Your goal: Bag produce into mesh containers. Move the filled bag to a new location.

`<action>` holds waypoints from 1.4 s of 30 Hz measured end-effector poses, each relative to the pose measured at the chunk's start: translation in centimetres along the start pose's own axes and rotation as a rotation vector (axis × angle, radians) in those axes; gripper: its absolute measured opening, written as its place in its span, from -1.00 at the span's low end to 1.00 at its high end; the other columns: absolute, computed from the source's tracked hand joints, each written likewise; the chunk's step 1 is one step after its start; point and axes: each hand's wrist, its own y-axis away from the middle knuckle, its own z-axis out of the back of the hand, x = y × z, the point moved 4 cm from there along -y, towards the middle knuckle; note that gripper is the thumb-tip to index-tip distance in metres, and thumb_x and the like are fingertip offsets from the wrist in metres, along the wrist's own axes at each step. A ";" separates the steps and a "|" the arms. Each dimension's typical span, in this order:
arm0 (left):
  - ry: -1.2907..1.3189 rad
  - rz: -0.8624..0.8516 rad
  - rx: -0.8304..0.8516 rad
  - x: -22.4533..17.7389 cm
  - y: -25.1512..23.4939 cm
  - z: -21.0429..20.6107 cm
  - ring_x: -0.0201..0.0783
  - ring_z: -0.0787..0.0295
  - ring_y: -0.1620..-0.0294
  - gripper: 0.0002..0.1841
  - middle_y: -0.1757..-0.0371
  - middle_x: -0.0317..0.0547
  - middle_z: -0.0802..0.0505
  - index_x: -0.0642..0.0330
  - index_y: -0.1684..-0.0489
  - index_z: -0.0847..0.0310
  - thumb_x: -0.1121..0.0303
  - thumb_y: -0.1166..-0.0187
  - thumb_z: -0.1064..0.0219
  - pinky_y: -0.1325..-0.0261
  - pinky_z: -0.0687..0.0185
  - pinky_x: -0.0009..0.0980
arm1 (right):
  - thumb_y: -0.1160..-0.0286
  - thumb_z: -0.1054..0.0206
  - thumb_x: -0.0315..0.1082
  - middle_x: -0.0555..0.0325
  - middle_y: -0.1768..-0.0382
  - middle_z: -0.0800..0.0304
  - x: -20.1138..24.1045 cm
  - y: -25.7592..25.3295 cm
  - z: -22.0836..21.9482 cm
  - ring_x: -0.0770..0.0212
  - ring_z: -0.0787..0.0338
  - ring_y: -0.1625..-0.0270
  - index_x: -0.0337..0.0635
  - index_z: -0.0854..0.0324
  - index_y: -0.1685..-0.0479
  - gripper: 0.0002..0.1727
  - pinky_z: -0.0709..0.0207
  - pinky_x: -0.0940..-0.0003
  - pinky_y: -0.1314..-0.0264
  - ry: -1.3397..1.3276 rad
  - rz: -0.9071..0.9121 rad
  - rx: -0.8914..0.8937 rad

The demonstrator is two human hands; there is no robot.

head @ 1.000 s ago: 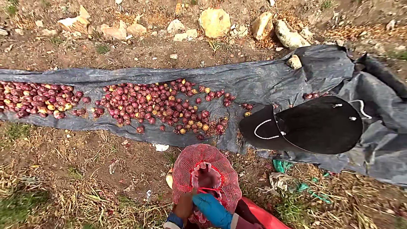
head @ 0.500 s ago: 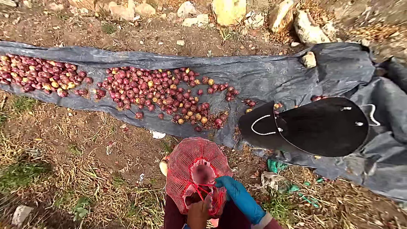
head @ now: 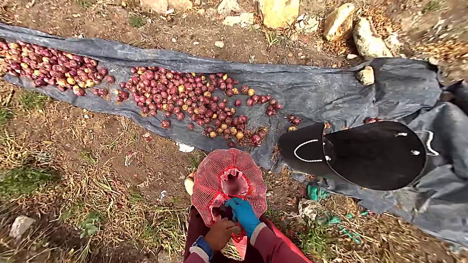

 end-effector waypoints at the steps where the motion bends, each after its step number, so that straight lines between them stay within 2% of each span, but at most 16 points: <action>1: 0.183 0.050 0.000 0.0 -0.2 1.1 -0.35 -0.69 0.48 -0.58 0.40 -0.19 -0.83 0.21 0.11 -0.82 0.02 -0.75 -0.21 0.33 -0.66 -0.34 | -0.77 -0.15 -0.10 0.22 0.58 -0.61 -0.1 0.2 0.3 0.28 -0.55 0.61 -0.09 -0.81 0.08 -0.65 -0.54 0.26 0.48 0.031 0.007 -0.018; 2: 0.305 0.124 -0.056 0.1 -0.5 2.3 -0.33 -0.67 0.58 -0.53 0.42 -0.17 -0.83 0.25 0.06 -0.80 -0.01 -0.78 -0.16 0.46 -0.65 -0.35 | -0.76 -0.16 -0.08 0.22 0.55 -0.65 -0.3 0.4 0.5 0.28 -0.57 0.60 -0.07 -0.82 0.08 -0.65 -0.54 0.25 0.50 0.076 0.013 -0.037; 4: 0.349 0.262 -0.224 -0.3 -1.7 4.1 -0.23 -0.76 0.56 -0.40 0.31 -0.08 -0.89 0.24 -0.05 -0.77 -0.15 -0.82 -0.02 0.44 -0.75 -0.27 | -0.74 -0.17 -0.02 0.23 0.43 -0.76 -0.5 0.8 0.5 0.28 -0.68 0.46 0.00 -0.84 0.06 -0.64 -0.61 0.19 0.34 0.234 0.039 -0.081; 7: 0.352 0.372 -0.363 -0.8 -4.1 4.3 -0.18 -0.85 0.46 -0.42 0.35 -0.07 -0.90 0.21 0.18 -0.83 -0.22 -0.68 -0.22 0.31 -0.84 -0.17 | -0.72 -0.13 0.10 0.27 0.05 -0.93 0.5 1.9 0.9 0.28 -0.86 -0.06 0.14 -0.84 -0.14 -0.57 -0.67 0.03 -0.27 0.542 0.049 -0.101; 9: 0.425 0.399 -0.402 -0.7 -5.5 3.9 -0.17 -0.88 0.41 -0.54 0.36 -0.04 -0.89 0.24 0.18 -0.81 -0.07 -0.66 -0.34 0.23 -0.85 -0.16 | -0.73 -0.10 0.14 0.32 -0.08 -0.93 1.6 2.4 1.6 0.26 -0.85 -0.21 0.24 -0.81 -0.23 -0.56 -0.62 -0.04 -0.37 0.723 0.044 -0.099; 12: 0.574 0.372 -0.478 -0.5 -6.6 3.3 -0.20 -0.84 0.43 -0.70 0.41 -0.01 -0.85 0.33 0.27 -0.75 0.21 -0.69 -0.36 0.26 -0.82 -0.23 | -0.77 -0.06 0.10 0.32 -0.18 -0.90 3.1 2.8 2.6 0.18 -0.83 -0.29 0.30 -0.79 -0.28 -0.58 -0.61 -0.11 -0.39 0.985 0.103 -0.096; 16: 0.740 0.333 -0.498 -0.3 -7.1 2.9 -0.17 -0.89 0.30 -0.77 0.27 0.08 -0.88 0.43 0.20 -0.69 0.36 -0.69 -0.35 0.13 -0.87 -0.24 | -0.79 -0.09 -0.05 0.11 -0.15 -0.89 3.5 0.7 2.9 -0.03 -0.81 -0.25 0.19 -0.82 -0.20 -0.63 -0.53 -0.15 -0.38 1.280 0.296 -0.170; 19: 0.795 0.335 -0.478 -0.2 -7.1 2.9 -0.16 -0.90 0.31 -0.80 0.25 0.10 -0.88 0.45 0.13 -0.67 0.40 -0.69 -0.34 0.16 -0.88 -0.25 | -0.63 -0.26 -0.21 -0.02 -0.14 -0.85 4.1 -0.8 2.1 -0.21 -0.75 -0.24 0.17 -0.86 -0.04 -0.75 -0.51 -0.30 -0.30 1.440 0.358 -0.220; 22: 0.785 0.360 -0.425 0.0 -7.1 3.3 -0.16 -0.90 0.30 -0.81 0.23 0.09 -0.89 0.43 0.10 -0.67 0.41 -0.70 -0.33 0.15 -0.87 -0.25 | -0.48 -0.34 -0.28 -0.02 -0.10 -0.84 4.4 -1.2 1.2 -0.22 -0.73 -0.25 0.21 -0.89 0.12 -0.79 -0.46 -0.37 -0.31 1.462 0.362 -0.291; 26: 0.787 0.374 -0.377 0.8 -7.0 3.5 -0.17 -0.92 0.29 -0.81 0.24 0.07 -0.90 0.41 0.14 -0.68 0.39 -0.69 -0.35 0.13 -0.88 -0.26 | -0.57 -0.32 -0.06 0.01 0.03 -0.87 4.0 -1.4 0.8 -0.18 -0.76 -0.17 0.16 -0.88 0.20 -0.77 -0.49 -0.32 -0.23 1.428 0.289 -0.334; 29: 0.795 0.382 -0.347 1.1 -7.1 3.6 -0.17 -0.92 0.29 -0.84 0.24 0.08 -0.90 0.41 0.14 -0.67 0.43 -0.66 -0.36 0.14 -0.88 -0.26 | -0.61 -0.25 0.07 0.08 0.05 -0.90 3.5 -1.6 0.8 -0.12 -0.77 -0.18 0.12 -0.86 0.12 -0.66 -0.47 -0.26 -0.27 1.385 0.204 -0.328; 31: 0.806 0.385 -0.336 1.1 -7.1 3.7 -0.16 -0.92 0.30 -0.86 0.25 0.09 -0.90 0.41 0.14 -0.68 0.46 -0.63 -0.38 0.16 -0.88 -0.26 | -0.65 -0.18 0.07 0.11 0.05 -0.92 3.2 -1.4 0.6 -0.09 -0.80 -0.17 0.14 -0.85 0.03 -0.63 -0.46 -0.23 -0.33 1.374 0.156 -0.332; 33: 0.801 0.386 -0.328 0.9 -7.2 3.8 -0.15 -0.91 0.32 -0.88 0.28 0.09 -0.90 0.40 0.17 -0.70 0.47 -0.59 -0.41 0.18 -0.88 -0.25 | -0.71 -0.10 0.01 0.08 -0.03 -0.91 3.4 -1.2 0.0 -0.11 -0.78 -0.24 0.17 -0.83 -0.11 -0.62 -0.43 -0.23 -0.39 1.360 0.082 -0.304; 36: 0.800 0.380 -0.308 1.0 -6.9 3.8 -0.14 -0.92 0.34 -0.87 0.30 0.09 -0.90 0.39 0.15 -0.71 0.46 -0.58 -0.43 0.19 -0.88 -0.22 | -0.70 -0.08 -0.02 0.15 -0.18 -0.87 3.9 -1.0 -0.6 -0.07 -0.71 -0.36 0.34 -0.82 -0.23 -0.61 -0.42 -0.23 -0.41 1.297 -0.041 -0.255; 39: 0.794 0.362 -0.284 1.1 -7.1 3.8 -0.10 -0.93 0.32 -0.86 0.29 0.11 -0.91 0.38 0.12 -0.72 0.45 -0.58 -0.42 0.17 -0.90 -0.18 | -0.63 -0.13 -0.05 0.20 -0.21 -0.85 4.8 -1.2 -0.9 0.01 -0.72 -0.37 0.35 -0.83 -0.21 -0.62 -0.48 -0.20 -0.39 1.164 -0.145 -0.223; 42: 0.756 0.360 -0.254 0.7 -6.9 4.1 -0.09 -0.95 0.27 -0.83 0.24 0.09 -0.93 0.36 0.08 -0.73 0.41 -0.59 -0.44 0.14 -0.91 -0.16 | -0.58 -0.16 0.00 0.22 -0.11 -0.91 4.4 -2.1 -0.6 0.08 -0.81 -0.27 0.24 -0.85 -0.16 -0.61 -0.58 -0.22 -0.32 0.893 -0.253 -0.140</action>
